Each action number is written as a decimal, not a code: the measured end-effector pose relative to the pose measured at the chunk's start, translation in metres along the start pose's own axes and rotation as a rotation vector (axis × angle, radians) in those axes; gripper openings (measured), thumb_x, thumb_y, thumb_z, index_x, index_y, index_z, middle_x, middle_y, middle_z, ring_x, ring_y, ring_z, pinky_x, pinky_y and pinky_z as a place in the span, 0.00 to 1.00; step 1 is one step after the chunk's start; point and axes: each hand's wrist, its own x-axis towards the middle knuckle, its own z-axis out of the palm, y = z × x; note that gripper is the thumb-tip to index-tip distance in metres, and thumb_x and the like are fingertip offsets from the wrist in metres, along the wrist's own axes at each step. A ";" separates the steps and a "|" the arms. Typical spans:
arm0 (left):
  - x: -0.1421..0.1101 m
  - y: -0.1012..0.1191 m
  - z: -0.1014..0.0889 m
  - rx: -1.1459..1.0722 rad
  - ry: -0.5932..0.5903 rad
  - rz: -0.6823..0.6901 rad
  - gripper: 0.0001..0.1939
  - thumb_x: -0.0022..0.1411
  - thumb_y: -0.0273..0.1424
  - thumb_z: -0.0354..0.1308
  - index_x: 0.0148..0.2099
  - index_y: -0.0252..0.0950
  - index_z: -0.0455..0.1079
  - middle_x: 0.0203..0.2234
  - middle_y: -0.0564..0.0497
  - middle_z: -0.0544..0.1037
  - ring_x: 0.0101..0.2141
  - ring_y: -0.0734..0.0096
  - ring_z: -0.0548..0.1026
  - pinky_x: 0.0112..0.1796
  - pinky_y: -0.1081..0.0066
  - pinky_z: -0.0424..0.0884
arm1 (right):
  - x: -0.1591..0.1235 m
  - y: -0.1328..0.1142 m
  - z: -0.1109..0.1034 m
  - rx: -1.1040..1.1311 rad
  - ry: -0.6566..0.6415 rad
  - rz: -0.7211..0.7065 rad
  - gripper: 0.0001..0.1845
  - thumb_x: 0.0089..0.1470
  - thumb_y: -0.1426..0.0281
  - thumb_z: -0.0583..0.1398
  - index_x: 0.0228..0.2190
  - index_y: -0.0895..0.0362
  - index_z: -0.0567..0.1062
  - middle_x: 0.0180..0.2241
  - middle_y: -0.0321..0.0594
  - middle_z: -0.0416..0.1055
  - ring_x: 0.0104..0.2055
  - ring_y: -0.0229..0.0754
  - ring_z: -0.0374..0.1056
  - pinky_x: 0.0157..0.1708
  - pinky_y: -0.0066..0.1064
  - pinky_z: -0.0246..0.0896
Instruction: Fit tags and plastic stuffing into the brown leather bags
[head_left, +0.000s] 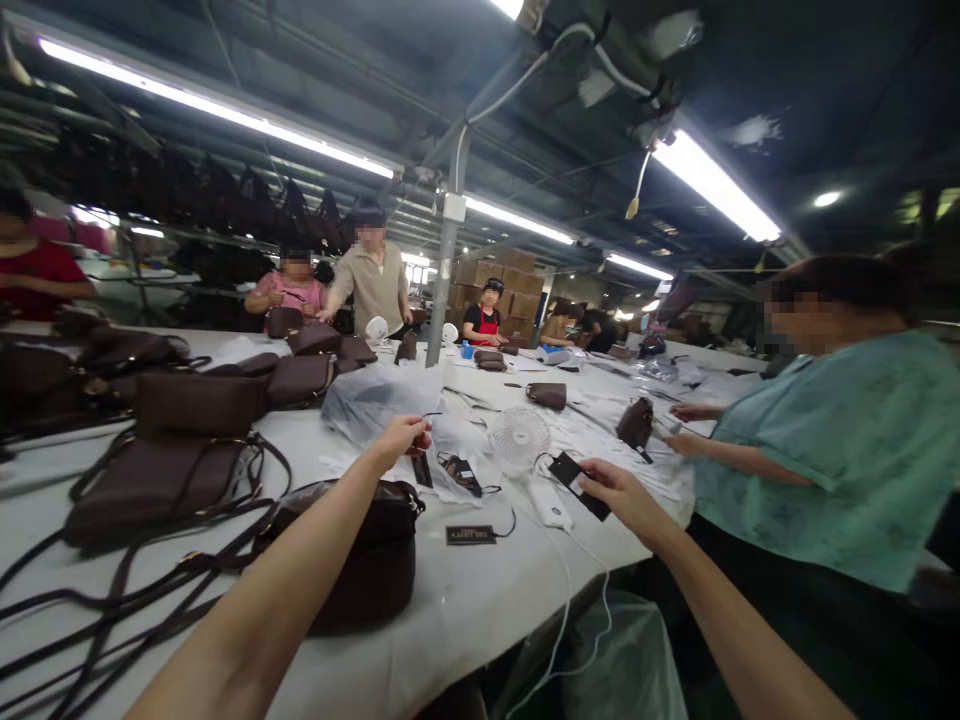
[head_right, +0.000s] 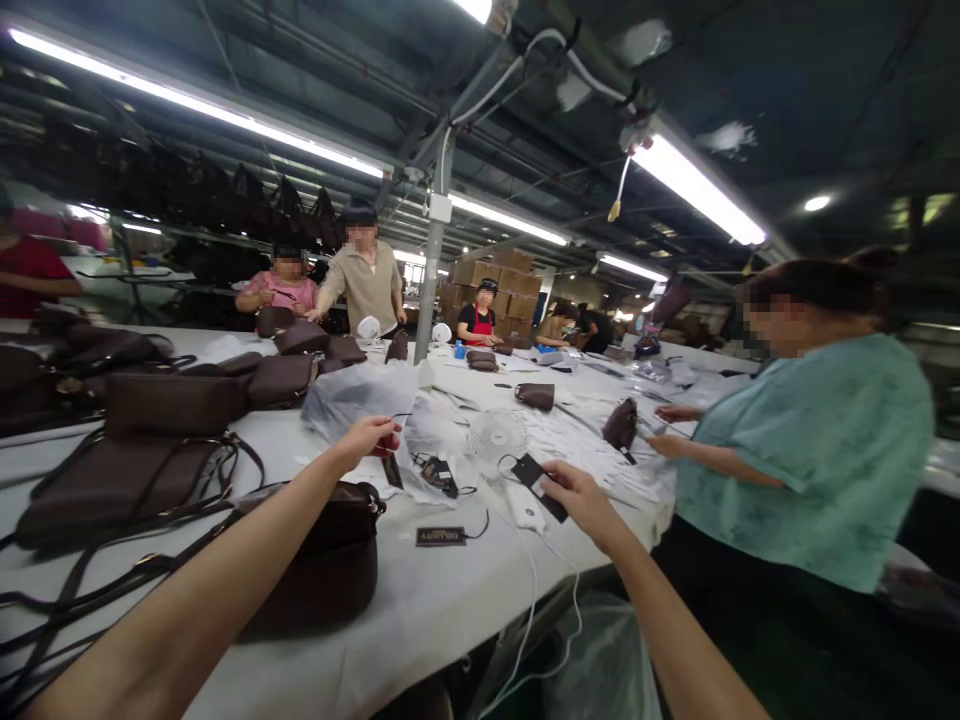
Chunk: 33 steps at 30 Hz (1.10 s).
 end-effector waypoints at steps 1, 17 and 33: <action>-0.004 0.004 0.003 -0.012 -0.038 0.008 0.19 0.56 0.31 0.60 0.50 0.30 0.69 0.37 0.44 0.78 0.39 0.61 0.77 0.38 0.65 0.74 | -0.004 -0.009 0.005 0.028 -0.047 0.001 0.21 0.46 0.56 0.61 0.38 0.57 0.74 0.31 0.38 0.74 0.31 0.41 0.68 0.31 0.32 0.62; -0.152 0.024 0.008 -0.482 -0.480 -0.037 0.28 0.50 0.51 0.63 0.43 0.34 0.68 0.23 0.55 0.70 0.16 0.85 0.52 0.20 0.77 0.47 | -0.018 -0.102 0.062 -0.276 -0.309 -0.330 0.19 0.57 0.55 0.54 0.39 0.54 0.77 0.36 0.40 0.77 0.40 0.47 0.71 0.41 0.33 0.64; -0.227 -0.057 -0.041 -0.040 -0.133 0.180 0.11 0.55 0.38 0.54 0.27 0.35 0.67 0.16 0.56 0.65 0.19 0.77 0.61 0.23 0.75 0.54 | -0.052 -0.125 0.128 -0.388 -0.410 -0.427 0.08 0.54 0.67 0.57 0.31 0.49 0.78 0.32 0.37 0.77 0.37 0.45 0.71 0.38 0.30 0.63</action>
